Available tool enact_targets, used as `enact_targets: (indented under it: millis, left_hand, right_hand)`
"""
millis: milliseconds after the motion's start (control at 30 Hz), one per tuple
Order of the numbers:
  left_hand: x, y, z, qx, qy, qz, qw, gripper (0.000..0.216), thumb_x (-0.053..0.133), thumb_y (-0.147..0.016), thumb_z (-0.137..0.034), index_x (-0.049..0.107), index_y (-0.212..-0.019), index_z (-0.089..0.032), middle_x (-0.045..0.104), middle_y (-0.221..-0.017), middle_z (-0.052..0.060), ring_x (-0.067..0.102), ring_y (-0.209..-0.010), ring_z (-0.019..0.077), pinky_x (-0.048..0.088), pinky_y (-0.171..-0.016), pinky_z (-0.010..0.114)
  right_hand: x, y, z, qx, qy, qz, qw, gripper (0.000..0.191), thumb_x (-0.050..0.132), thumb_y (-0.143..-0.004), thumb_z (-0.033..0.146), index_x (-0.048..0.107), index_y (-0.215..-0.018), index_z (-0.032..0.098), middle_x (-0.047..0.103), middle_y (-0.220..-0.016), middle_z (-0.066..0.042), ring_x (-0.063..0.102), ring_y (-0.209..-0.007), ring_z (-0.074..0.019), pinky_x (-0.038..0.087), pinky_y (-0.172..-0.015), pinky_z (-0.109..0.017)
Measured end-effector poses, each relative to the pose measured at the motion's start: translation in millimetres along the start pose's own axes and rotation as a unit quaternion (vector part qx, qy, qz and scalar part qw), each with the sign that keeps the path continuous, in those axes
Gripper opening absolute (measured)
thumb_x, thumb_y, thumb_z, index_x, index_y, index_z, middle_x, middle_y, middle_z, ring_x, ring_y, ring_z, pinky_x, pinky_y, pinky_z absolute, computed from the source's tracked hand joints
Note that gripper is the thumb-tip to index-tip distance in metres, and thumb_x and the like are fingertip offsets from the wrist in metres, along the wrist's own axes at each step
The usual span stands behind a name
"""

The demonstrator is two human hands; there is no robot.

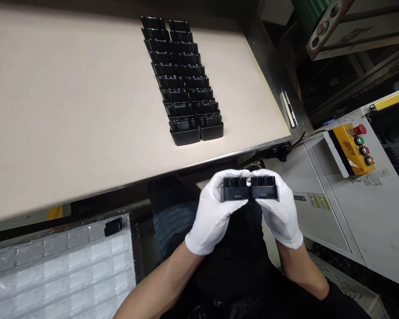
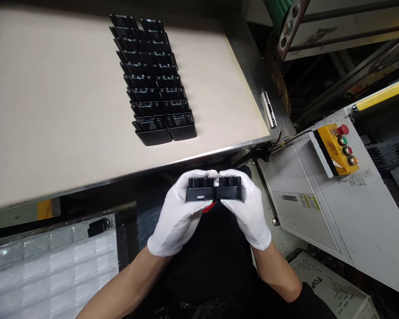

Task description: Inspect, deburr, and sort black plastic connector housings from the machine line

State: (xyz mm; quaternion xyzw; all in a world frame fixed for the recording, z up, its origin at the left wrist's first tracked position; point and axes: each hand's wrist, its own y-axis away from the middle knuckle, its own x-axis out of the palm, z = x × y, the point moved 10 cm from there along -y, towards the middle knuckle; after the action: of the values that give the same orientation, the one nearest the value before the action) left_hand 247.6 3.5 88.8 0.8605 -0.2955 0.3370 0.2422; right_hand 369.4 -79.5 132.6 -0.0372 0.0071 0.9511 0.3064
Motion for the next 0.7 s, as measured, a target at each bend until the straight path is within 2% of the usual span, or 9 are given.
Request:
enact_targets:
  millis: [100, 200, 300, 367, 467, 600, 700]
  left_hand:
    - [3, 2, -17, 0.050, -0.114, -0.024, 0.992, 0.042, 0.087, -0.074, -0.005, 0.080, -0.112, -0.023, 0.080, -0.119, 0.005, 0.075, -0.117, 0.0264, 0.062, -0.107, 0.038]
    - [12, 8, -37, 0.146, -0.275, -0.045, 0.949, 0.042, 0.076, -0.076, -0.001, 0.079, -0.112, -0.023, 0.080, -0.116, 0.004, 0.075, -0.115, 0.0282, 0.061, -0.109, 0.044]
    - [21, 12, -39, 0.198, -0.361, -0.037, 0.911, 0.049, 0.068, -0.081, -0.001, 0.078, -0.123, -0.024, 0.078, -0.129, 0.005, 0.072, -0.124, 0.0305, 0.056, -0.117, 0.049]
    - [18, 11, -33, 0.185, -0.370, -0.041, 0.910, 0.057, 0.063, -0.083, 0.000, 0.076, -0.133, -0.025, 0.075, -0.137, 0.005, 0.069, -0.131, 0.0312, 0.052, -0.123, 0.051]
    - [8, 8, -22, 0.137, -0.335, -0.042, 0.931, 0.067, 0.059, -0.081, -0.001, 0.071, -0.142, -0.024, 0.072, -0.144, 0.006, 0.065, -0.139, 0.0319, 0.045, -0.129, 0.053]
    - [1, 5, 0, 0.039, -0.194, 0.006, 0.980, 0.076, 0.066, -0.079, -0.005, 0.064, -0.151, -0.027, 0.068, -0.150, 0.006, 0.059, -0.147, 0.0333, 0.047, -0.129, 0.050]
    - [-3, 7, 14, -0.025, -0.089, 0.023, 0.995, 0.075, 0.077, -0.082, -0.012, 0.062, -0.152, -0.033, 0.064, -0.155, 0.004, 0.052, -0.154, 0.0318, 0.047, -0.129, 0.044]
  right_hand:
    - [2, 0, 12, 0.002, 0.095, -0.011, 0.995, 0.034, 0.086, -0.085, 0.031, 0.076, -0.117, 0.026, 0.080, -0.115, -0.005, 0.077, -0.108, -0.0282, 0.066, -0.098, -0.043]
    - [10, 1, 27, -0.026, 0.238, -0.019, 0.971, 0.040, 0.075, -0.083, 0.015, 0.076, -0.121, 0.028, 0.079, -0.126, -0.005, 0.075, -0.120, -0.0299, 0.063, -0.109, -0.048]
    - [20, 5, 36, -0.079, 0.316, -0.034, 0.945, 0.053, 0.063, -0.085, 0.009, 0.072, -0.135, 0.027, 0.074, -0.140, -0.007, 0.069, -0.133, -0.0318, 0.059, -0.118, -0.052]
    - [23, 8, 30, -0.085, 0.331, -0.034, 0.939, 0.061, 0.058, -0.087, 0.009, 0.066, -0.146, 0.025, 0.071, -0.145, -0.009, 0.068, -0.136, -0.0326, 0.059, -0.118, -0.055]
    - [27, 11, 21, -0.092, 0.330, -0.015, 0.940, 0.071, 0.055, -0.092, 0.011, 0.052, -0.161, 0.025, 0.067, -0.151, -0.009, 0.066, -0.139, -0.0324, 0.059, -0.118, -0.056]
    - [30, 18, 14, -0.120, 0.325, 0.004, 0.938, 0.069, 0.055, -0.100, 0.021, 0.042, -0.168, 0.024, 0.067, -0.152, -0.011, 0.066, -0.141, -0.0319, 0.060, -0.117, -0.055]
    - [30, 22, 9, -0.136, 0.324, 0.002, 0.936, 0.065, 0.050, -0.106, 0.025, 0.039, -0.170, 0.024, 0.063, -0.157, -0.013, 0.063, -0.144, -0.0310, 0.059, -0.118, -0.054]
